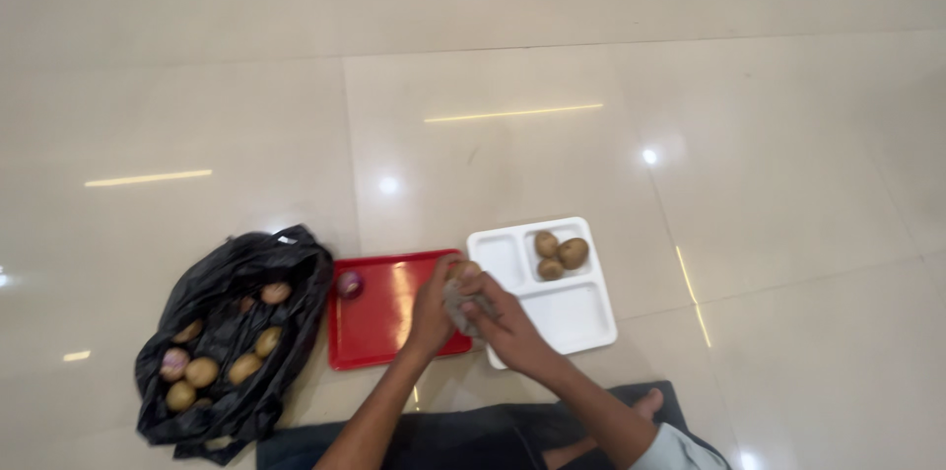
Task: The person peels potatoes using a peeler and places them on a white tray. They take potatoes from a black bag, peel them over a red tray, and transfer the peeled potatoes to the white tray.
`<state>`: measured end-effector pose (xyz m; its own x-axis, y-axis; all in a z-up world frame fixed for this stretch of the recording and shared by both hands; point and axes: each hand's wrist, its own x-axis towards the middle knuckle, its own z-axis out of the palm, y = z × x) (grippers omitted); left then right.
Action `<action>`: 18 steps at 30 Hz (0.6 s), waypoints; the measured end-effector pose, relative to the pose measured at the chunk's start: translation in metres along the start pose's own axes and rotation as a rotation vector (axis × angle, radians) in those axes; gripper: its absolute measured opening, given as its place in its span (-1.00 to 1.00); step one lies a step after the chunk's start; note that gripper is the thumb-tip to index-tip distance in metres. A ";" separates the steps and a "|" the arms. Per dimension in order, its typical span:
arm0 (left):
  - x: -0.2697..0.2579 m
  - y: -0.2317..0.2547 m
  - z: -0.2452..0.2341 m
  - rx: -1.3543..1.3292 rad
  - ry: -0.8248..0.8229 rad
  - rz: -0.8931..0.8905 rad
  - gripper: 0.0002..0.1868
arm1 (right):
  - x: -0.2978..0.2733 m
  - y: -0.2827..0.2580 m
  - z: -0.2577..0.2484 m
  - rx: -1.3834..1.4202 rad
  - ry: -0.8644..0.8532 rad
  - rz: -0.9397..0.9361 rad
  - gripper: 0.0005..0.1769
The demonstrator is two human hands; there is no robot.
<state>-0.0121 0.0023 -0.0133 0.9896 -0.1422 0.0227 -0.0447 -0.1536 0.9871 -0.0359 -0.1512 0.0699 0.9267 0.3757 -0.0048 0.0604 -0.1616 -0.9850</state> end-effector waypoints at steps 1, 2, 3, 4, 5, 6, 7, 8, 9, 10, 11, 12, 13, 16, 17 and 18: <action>-0.002 0.003 0.000 0.084 0.001 0.006 -0.47 | -0.001 -0.012 -0.003 -0.059 -0.017 -0.006 -0.82; -0.004 0.006 0.000 0.169 0.002 0.013 -0.42 | -0.002 -0.023 -0.006 -0.118 -0.034 -0.011 -0.81; -0.003 0.010 0.004 0.253 0.010 0.018 -0.38 | -0.003 -0.034 -0.011 -0.177 -0.057 -0.017 -0.80; 0.001 0.013 0.011 0.300 0.012 0.005 -0.40 | -0.003 -0.043 -0.016 -0.305 -0.071 0.003 -0.74; 0.000 0.015 0.019 0.347 0.019 -0.018 -0.41 | -0.005 -0.050 -0.021 -0.428 -0.094 0.027 -0.68; -0.001 0.016 0.026 0.394 0.026 -0.041 -0.42 | -0.006 -0.055 -0.027 -0.552 -0.118 0.050 -0.62; 0.003 0.016 0.038 0.324 0.052 -0.054 -0.49 | -0.005 -0.057 -0.035 -0.560 -0.083 0.048 -0.59; 0.010 0.015 0.057 0.254 0.077 -0.067 -0.55 | -0.004 -0.059 -0.041 -0.567 -0.047 0.045 -0.56; 0.017 0.013 0.077 0.186 0.104 -0.079 -0.61 | -0.003 -0.059 -0.048 -0.574 -0.014 0.040 -0.53; 0.024 0.012 0.094 0.159 0.170 -0.026 -0.56 | -0.001 -0.060 -0.058 -0.570 0.056 0.023 -0.54; 0.035 0.010 0.111 0.131 0.240 0.028 -0.50 | -0.001 -0.061 -0.073 -0.566 0.123 0.004 -0.55; 0.040 0.009 0.124 0.105 0.309 0.083 -0.44 | -0.001 -0.064 -0.088 -0.562 0.189 -0.015 -0.56; 0.046 0.010 0.135 0.279 0.278 -0.004 -0.50 | -0.004 -0.070 -0.103 -0.597 0.236 0.089 -0.62; 0.067 0.018 0.150 0.632 0.219 -0.173 -0.60 | -0.017 -0.090 -0.147 -0.652 0.380 0.055 -0.64; 0.067 0.020 0.150 0.643 0.227 -0.164 -0.61 | -0.020 -0.096 -0.156 -0.667 0.407 0.121 -0.69; 0.067 0.022 0.151 0.653 0.235 -0.155 -0.61 | -0.023 -0.101 -0.165 -0.683 0.434 0.187 -0.73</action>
<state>0.0323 -0.1584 -0.0143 0.9912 0.1322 -0.0040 0.0988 -0.7203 0.6866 -0.0021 -0.2941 0.1983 0.9961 -0.0755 0.0463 -0.0271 -0.7573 -0.6525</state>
